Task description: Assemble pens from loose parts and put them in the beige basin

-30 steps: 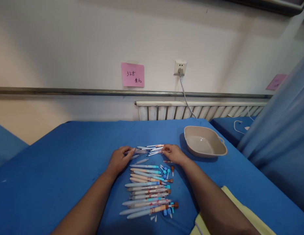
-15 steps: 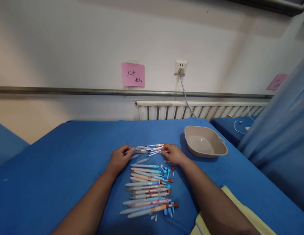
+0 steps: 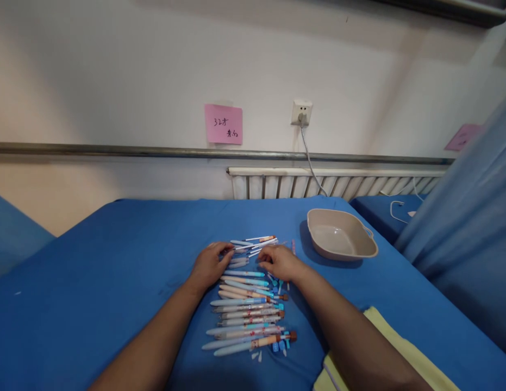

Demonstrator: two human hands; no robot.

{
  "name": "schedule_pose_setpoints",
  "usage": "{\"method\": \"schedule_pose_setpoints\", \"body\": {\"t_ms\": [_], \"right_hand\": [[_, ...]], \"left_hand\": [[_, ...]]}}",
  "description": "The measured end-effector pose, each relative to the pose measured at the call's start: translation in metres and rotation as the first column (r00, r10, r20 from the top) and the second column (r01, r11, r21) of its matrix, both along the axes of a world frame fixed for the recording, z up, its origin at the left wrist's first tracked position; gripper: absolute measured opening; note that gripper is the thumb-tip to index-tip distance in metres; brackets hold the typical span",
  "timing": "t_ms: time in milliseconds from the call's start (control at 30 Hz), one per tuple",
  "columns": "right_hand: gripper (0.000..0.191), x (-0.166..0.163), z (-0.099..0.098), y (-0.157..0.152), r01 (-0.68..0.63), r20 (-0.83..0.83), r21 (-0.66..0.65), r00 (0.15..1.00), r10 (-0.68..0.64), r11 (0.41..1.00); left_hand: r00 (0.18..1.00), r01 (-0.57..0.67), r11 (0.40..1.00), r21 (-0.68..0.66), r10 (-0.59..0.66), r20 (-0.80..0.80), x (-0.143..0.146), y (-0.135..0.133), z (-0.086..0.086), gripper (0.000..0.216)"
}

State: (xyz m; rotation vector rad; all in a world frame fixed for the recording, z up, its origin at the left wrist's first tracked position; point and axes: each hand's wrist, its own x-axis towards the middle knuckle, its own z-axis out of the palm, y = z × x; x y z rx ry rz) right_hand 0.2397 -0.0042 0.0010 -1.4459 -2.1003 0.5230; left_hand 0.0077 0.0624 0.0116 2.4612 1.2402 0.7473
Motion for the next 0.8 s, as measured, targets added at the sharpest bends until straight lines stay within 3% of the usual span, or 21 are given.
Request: {"method": "schedule_pose_setpoints", "body": {"t_ms": [200,333,467,600,667,733,800], "right_hand": [[0.018,-0.022,0.008,-0.013,-0.107,0.163,0.037,0.982,0.099,0.994],[0.018,-0.022,0.010,-0.016,-0.100,0.271,0.023,0.958,0.090,0.995],[0.015,-0.013,0.005,-0.015,-0.039,0.133,0.016,0.990,0.037,0.999],[0.012,-0.013,0.001,-0.017,0.052,-0.163,0.022,0.985,-0.048,0.998],[0.007,-0.017,0.001,-0.020,0.075,-0.404,-0.062,0.910,-0.093,0.995],[0.004,-0.023,0.001,-0.022,0.095,-0.677,-0.230,0.699,-0.229,0.969],[0.014,-0.030,0.001,-0.022,0.096,-0.808,-0.377,0.453,-0.378,0.921]], "left_hand": [[0.997,-0.022,0.997,-0.068,0.027,0.073,-0.003,-0.011,-0.003,0.031],[0.967,-0.146,0.982,-0.122,0.168,0.193,-0.011,-0.025,-0.004,0.033],[0.928,-0.204,0.969,-0.142,0.238,0.287,-0.021,-0.040,-0.003,0.039],[0.947,-0.073,0.982,-0.174,0.123,0.297,-0.021,-0.047,-0.002,0.042],[0.954,-0.003,0.983,-0.186,0.059,0.294,-0.018,-0.047,-0.003,0.039],[0.956,0.032,0.983,-0.183,0.023,0.293,-0.013,-0.046,-0.004,0.034],[0.949,0.038,0.985,-0.167,0.017,0.314,-0.008,-0.044,-0.005,0.030]]}}
